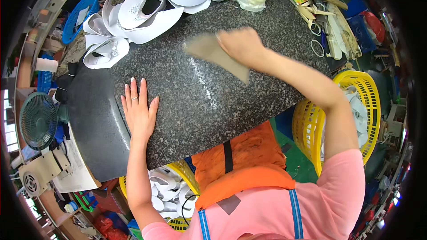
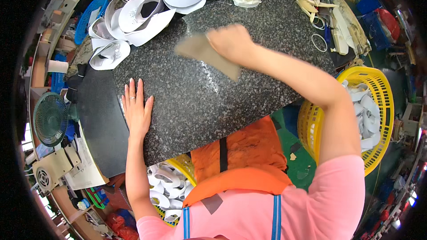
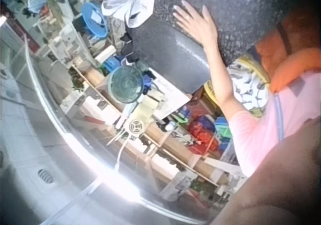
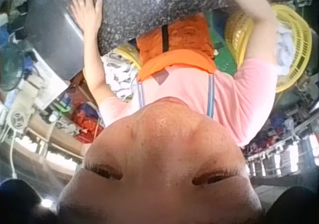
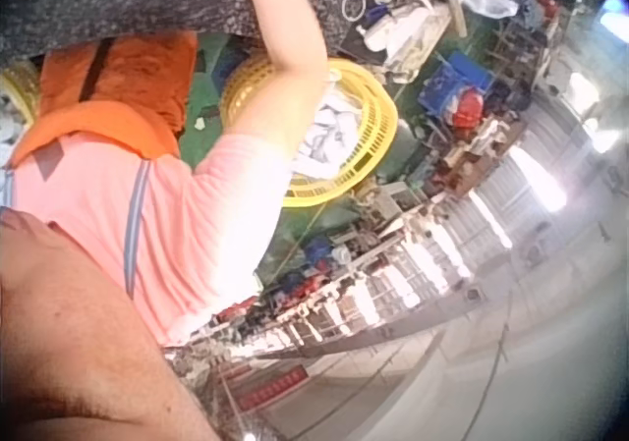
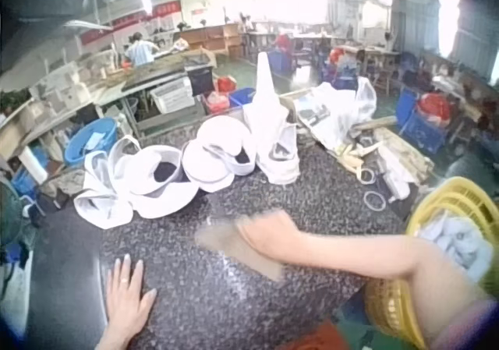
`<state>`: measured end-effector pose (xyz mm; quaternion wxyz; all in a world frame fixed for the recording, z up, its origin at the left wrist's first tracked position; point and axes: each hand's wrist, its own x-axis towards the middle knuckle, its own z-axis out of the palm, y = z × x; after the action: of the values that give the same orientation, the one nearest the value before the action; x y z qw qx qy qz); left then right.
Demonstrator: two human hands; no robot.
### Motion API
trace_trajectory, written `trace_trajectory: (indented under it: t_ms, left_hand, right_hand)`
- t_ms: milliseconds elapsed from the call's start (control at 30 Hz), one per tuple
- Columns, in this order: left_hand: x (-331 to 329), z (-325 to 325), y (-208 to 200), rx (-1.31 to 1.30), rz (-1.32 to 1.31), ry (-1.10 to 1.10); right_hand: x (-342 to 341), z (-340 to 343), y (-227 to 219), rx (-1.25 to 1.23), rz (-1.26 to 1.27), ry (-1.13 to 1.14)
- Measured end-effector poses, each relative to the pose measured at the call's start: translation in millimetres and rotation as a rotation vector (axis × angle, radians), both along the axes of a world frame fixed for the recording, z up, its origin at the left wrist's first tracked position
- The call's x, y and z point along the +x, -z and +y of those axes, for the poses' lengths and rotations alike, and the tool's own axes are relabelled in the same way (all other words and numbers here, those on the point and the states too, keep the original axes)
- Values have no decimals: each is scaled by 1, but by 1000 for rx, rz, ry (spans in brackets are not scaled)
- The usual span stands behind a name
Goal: The person rubs a material piece against the table, applies glue to shoe upper components using an applicator, folds and presses the parts together by hand, and places the assembled pieces into a basket.
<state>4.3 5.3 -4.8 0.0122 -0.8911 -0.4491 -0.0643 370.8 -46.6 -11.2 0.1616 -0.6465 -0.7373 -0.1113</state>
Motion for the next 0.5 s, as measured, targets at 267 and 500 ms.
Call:
trace_trajectory:
  t_ms: [267, 500]
  left_hand:
    - [9, 0, 0, -23, 40, -23]
    - [-11, 6, -2, -226, -807, -164]
  right_hand:
    - [22, -28, -9, -36, -61, -114]
    - [-64, 77, -8, 20, 161, -182]
